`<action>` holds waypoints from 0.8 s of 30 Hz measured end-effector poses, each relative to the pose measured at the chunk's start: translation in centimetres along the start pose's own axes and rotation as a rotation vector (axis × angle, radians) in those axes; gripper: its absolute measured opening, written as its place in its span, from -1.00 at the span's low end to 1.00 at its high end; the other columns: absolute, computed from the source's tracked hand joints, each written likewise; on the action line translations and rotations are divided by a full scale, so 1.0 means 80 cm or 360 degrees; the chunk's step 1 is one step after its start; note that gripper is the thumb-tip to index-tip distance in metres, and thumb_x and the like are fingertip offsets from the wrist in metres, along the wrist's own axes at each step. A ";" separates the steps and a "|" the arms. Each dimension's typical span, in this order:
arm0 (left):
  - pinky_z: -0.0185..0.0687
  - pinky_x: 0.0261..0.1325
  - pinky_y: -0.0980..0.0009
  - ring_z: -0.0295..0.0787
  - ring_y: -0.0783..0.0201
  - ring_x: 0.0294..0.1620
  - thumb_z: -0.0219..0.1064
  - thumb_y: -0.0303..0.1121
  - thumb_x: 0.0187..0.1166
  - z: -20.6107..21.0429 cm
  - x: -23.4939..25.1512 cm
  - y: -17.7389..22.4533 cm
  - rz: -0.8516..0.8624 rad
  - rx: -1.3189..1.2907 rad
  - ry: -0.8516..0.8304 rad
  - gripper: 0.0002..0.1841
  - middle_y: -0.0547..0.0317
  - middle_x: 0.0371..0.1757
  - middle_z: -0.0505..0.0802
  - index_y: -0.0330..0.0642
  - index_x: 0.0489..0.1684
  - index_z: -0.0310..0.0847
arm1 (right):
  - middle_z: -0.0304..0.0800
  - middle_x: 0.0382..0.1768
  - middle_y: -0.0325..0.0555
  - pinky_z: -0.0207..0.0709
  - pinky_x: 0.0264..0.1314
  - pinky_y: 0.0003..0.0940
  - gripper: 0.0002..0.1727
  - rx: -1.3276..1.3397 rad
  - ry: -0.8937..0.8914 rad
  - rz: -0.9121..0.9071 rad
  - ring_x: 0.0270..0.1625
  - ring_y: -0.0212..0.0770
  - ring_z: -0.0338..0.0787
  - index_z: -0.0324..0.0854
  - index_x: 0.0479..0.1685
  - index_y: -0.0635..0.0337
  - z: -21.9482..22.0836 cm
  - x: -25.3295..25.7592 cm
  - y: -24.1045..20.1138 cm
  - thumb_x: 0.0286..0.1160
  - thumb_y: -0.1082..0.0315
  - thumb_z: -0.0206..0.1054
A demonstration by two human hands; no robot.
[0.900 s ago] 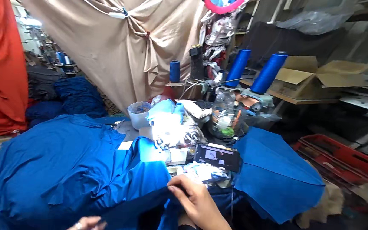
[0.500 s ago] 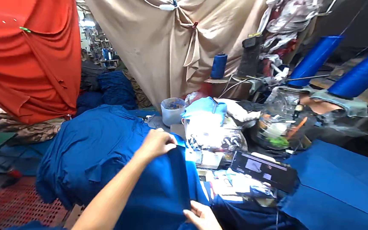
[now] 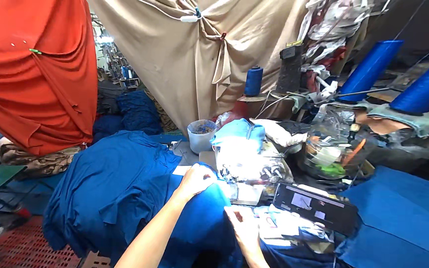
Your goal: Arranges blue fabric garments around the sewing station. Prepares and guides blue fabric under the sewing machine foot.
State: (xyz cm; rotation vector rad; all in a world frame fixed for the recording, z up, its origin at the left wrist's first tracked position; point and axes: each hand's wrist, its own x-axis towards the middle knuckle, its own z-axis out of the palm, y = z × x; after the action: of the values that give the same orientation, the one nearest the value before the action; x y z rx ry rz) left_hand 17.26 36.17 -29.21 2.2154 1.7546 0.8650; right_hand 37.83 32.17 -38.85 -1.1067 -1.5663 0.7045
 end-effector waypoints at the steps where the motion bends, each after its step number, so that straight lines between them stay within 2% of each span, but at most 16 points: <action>1: 0.53 0.30 0.01 0.75 0.05 0.11 0.45 -0.23 0.55 0.003 0.002 0.001 -0.0023 0.0010 -0.0001 -0.83 0.11 -0.15 0.90 -0.09 -0.24 0.90 | 0.85 -0.28 -0.03 0.73 -0.05 -0.27 -0.79 -0.0056 0.0067 -0.0071 -0.19 -0.21 0.83 0.83 -0.34 0.27 0.001 0.002 0.005 0.35 0.26 0.51; 3: 0.59 0.35 0.03 0.78 0.04 0.19 0.45 -0.26 0.55 0.013 0.005 0.002 -0.0079 -0.0006 -0.0023 -0.82 0.03 -0.04 0.91 -0.15 -0.19 0.90 | 0.84 -0.25 0.07 0.68 0.00 -0.09 -0.77 -0.0070 0.0094 -0.0077 -0.13 -0.05 0.81 0.80 -0.36 0.31 0.003 0.007 0.013 0.27 0.28 0.55; 4: 0.60 0.39 0.06 0.79 0.06 0.22 0.46 -0.29 0.54 0.020 0.006 0.002 -0.0128 -0.0050 -0.0021 -0.83 0.01 0.01 0.90 -0.19 -0.16 0.88 | 0.83 -0.26 0.08 0.68 -0.02 -0.07 -0.75 -0.0052 0.0063 -0.0012 -0.15 -0.04 0.81 0.79 -0.33 0.34 0.002 0.009 0.016 0.26 0.28 0.56; 6: 0.60 0.43 0.11 0.79 0.11 0.25 0.43 -0.32 0.55 0.029 0.007 0.006 -0.0259 -0.0126 -0.0015 -0.82 0.02 0.10 0.89 -0.20 -0.09 0.87 | 0.81 -0.30 -0.02 0.66 -0.08 -0.18 -0.73 0.0079 -0.0091 0.0179 -0.23 -0.17 0.78 0.75 -0.22 0.34 -0.002 0.014 0.019 0.27 0.29 0.56; 8: 0.56 0.49 0.11 0.77 0.07 0.32 0.39 -0.36 0.57 0.037 0.005 0.008 -0.0279 -0.0130 -0.0016 -0.79 -0.06 0.18 0.88 -0.26 -0.01 0.85 | 0.84 -0.28 -0.10 0.70 -0.01 -0.32 -0.74 0.0249 -0.0342 0.0382 -0.21 -0.32 0.80 0.76 -0.10 0.32 -0.011 0.014 0.018 0.37 0.30 0.52; 10: 0.54 0.51 0.06 0.77 0.00 0.34 0.37 -0.37 0.59 0.039 0.000 0.011 -0.0249 -0.0129 -0.0032 -0.77 -0.12 0.20 0.87 -0.31 0.03 0.84 | 0.79 -0.39 -0.22 0.65 -0.04 -0.41 -0.84 0.0369 -0.0511 0.0509 -0.28 -0.43 0.74 0.78 -0.29 0.29 -0.020 0.007 0.015 0.48 0.34 0.45; 12: 0.57 0.47 0.04 0.79 0.01 0.29 0.35 -0.29 0.62 0.037 -0.008 0.017 -0.0205 -0.0157 -0.0037 -0.75 -0.10 0.15 0.89 -0.27 0.01 0.85 | 0.76 -0.48 -0.29 0.61 -0.11 -0.44 -0.82 0.0386 -0.0623 0.0571 -0.35 -0.49 0.70 0.78 -0.38 0.25 -0.029 -0.003 0.014 0.50 0.32 0.43; 14: 0.65 0.35 0.05 0.84 0.04 0.15 0.35 -0.26 0.63 0.040 -0.015 0.019 -0.0109 -0.0226 0.0027 -0.76 -0.04 -0.01 0.92 -0.24 -0.11 0.87 | 0.78 -0.51 -0.29 0.63 -0.17 -0.42 -0.80 0.0345 -0.0651 0.0575 -0.39 -0.49 0.72 0.80 -0.41 0.23 -0.034 -0.015 0.019 0.46 0.28 0.47; 15: 0.66 0.33 0.06 0.85 0.07 0.13 0.36 -0.26 0.62 0.042 -0.019 0.020 -0.0091 -0.0266 0.0043 -0.77 -0.02 -0.03 0.92 -0.22 -0.12 0.88 | 0.76 -0.55 -0.30 0.61 -0.24 -0.43 -0.78 0.0345 -0.0639 0.0572 -0.44 -0.49 0.70 0.79 -0.47 0.22 -0.034 -0.021 0.022 0.42 0.27 0.49; 17: 0.68 0.29 0.06 0.85 0.08 0.09 0.39 -0.25 0.59 0.044 -0.021 0.025 -0.0157 -0.0316 0.0055 -0.78 -0.01 -0.07 0.92 -0.21 -0.14 0.87 | 0.80 -0.55 -0.29 0.67 -0.26 -0.44 -0.80 0.0421 -0.0624 0.0588 -0.44 -0.49 0.74 0.80 -0.48 0.21 -0.034 -0.028 0.023 0.40 0.29 0.50; 21: 0.62 0.37 0.05 0.81 0.03 0.21 0.40 -0.23 0.58 0.045 -0.009 0.022 -0.0261 -0.0233 -0.0010 -0.75 -0.06 0.04 0.90 -0.25 -0.11 0.86 | 0.82 -0.52 -0.31 0.68 -0.19 -0.49 -0.86 0.0520 -0.0555 0.0579 -0.38 -0.52 0.76 0.82 -0.48 0.21 -0.028 -0.021 0.021 0.38 0.36 0.51; 24: 0.59 0.40 0.02 0.79 -0.01 0.24 0.41 -0.28 0.56 0.042 0.005 0.020 -0.0331 -0.0193 -0.0054 -0.76 -0.10 0.09 0.88 -0.29 -0.08 0.84 | 0.82 -0.48 -0.31 0.65 -0.10 -0.52 -0.86 0.0538 -0.0562 0.0594 -0.34 -0.54 0.75 0.81 -0.42 0.24 -0.028 -0.005 0.009 0.47 0.41 0.45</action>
State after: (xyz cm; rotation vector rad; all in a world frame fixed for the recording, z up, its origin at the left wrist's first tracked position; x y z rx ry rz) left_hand 20.48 36.80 -31.01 1.9207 1.8254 0.8567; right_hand 40.18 31.87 -39.04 -1.0655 -1.4632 1.4254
